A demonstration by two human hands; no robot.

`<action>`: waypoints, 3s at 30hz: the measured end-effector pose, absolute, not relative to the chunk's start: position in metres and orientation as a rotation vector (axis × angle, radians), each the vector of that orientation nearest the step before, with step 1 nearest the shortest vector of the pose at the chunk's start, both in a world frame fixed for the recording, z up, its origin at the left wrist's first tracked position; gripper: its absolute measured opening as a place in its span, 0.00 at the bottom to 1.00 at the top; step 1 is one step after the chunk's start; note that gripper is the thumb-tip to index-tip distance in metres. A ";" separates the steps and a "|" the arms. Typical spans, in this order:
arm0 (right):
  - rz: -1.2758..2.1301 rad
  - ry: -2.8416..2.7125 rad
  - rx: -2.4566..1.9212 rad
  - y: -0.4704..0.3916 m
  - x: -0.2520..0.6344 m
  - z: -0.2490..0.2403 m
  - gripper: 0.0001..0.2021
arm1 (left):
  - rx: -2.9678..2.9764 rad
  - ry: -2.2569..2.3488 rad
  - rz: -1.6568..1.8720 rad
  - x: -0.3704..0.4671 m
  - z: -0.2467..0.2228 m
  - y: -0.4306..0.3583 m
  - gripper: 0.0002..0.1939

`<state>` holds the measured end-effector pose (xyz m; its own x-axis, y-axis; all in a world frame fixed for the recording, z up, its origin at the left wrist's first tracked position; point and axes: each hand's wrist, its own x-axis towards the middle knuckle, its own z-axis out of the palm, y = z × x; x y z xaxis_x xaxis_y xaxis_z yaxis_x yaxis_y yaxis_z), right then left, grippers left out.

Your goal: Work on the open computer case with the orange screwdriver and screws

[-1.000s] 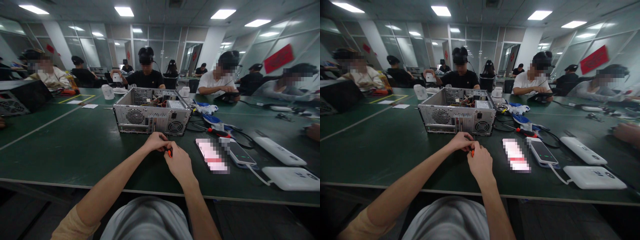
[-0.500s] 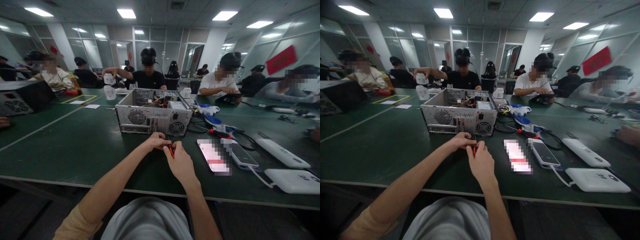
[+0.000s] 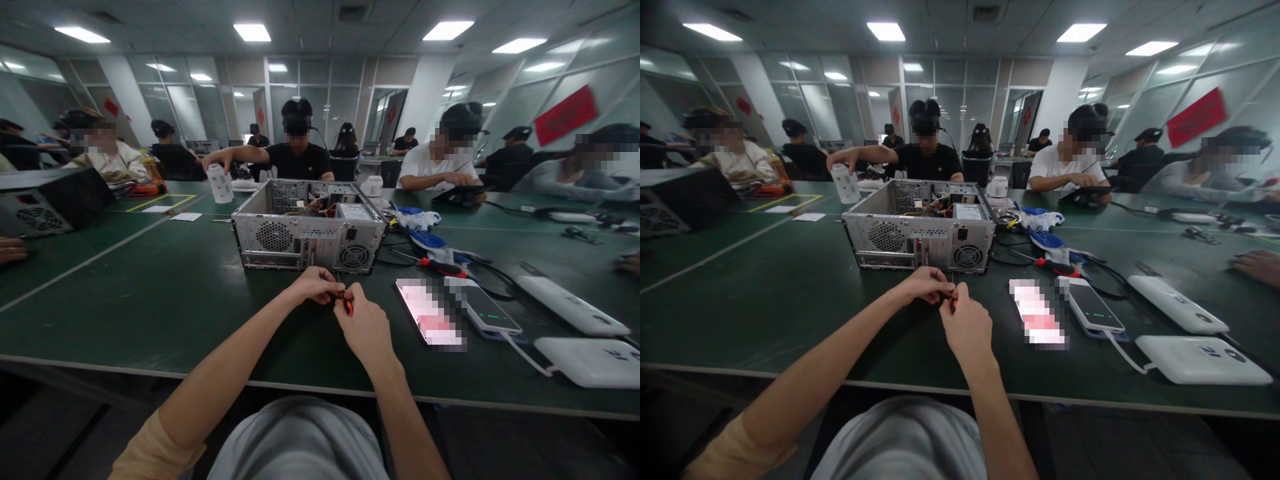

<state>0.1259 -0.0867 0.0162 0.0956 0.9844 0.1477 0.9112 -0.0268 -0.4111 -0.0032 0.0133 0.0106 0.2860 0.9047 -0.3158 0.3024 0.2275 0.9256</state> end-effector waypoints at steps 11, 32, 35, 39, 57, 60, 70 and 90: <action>0.271 -1.873 -1.836 -0.088 0.124 0.014 0.09 | 1.355 1.242 0.623 -0.004 0.012 0.011 0.20; 0.421 -1.962 -1.860 -0.091 0.123 0.018 0.09 | 1.322 1.198 0.530 -0.007 0.012 0.013 0.13; 0.432 -1.967 -1.850 -0.091 0.123 0.017 0.09 | 1.334 1.171 0.511 -0.009 0.014 0.012 0.13; 0.426 -1.942 -1.793 -0.089 0.124 0.010 0.09 | 1.347 1.135 0.482 -0.011 0.017 0.011 0.11; 0.356 -1.954 -1.852 -0.088 0.124 0.010 0.14 | 1.507 1.142 0.657 -0.006 0.009 0.013 0.14; 0.352 -1.988 -1.869 -0.087 0.124 0.009 0.14 | 1.484 1.127 0.669 -0.005 0.007 0.013 0.12; 0.317 -2.084 -1.877 -0.087 0.123 0.012 0.14 | 1.455 1.118 0.652 -0.004 0.006 0.017 0.10; 0.328 -2.001 -1.969 -0.090 0.117 0.015 0.13 | 1.189 0.998 0.741 -0.007 0.003 0.016 0.11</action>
<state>0.1173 -0.0902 0.0152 -0.0040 0.9981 0.0614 0.9262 0.0269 -0.3761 -0.0071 0.0164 0.0033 0.4004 0.8865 -0.2318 0.0346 0.2382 0.9706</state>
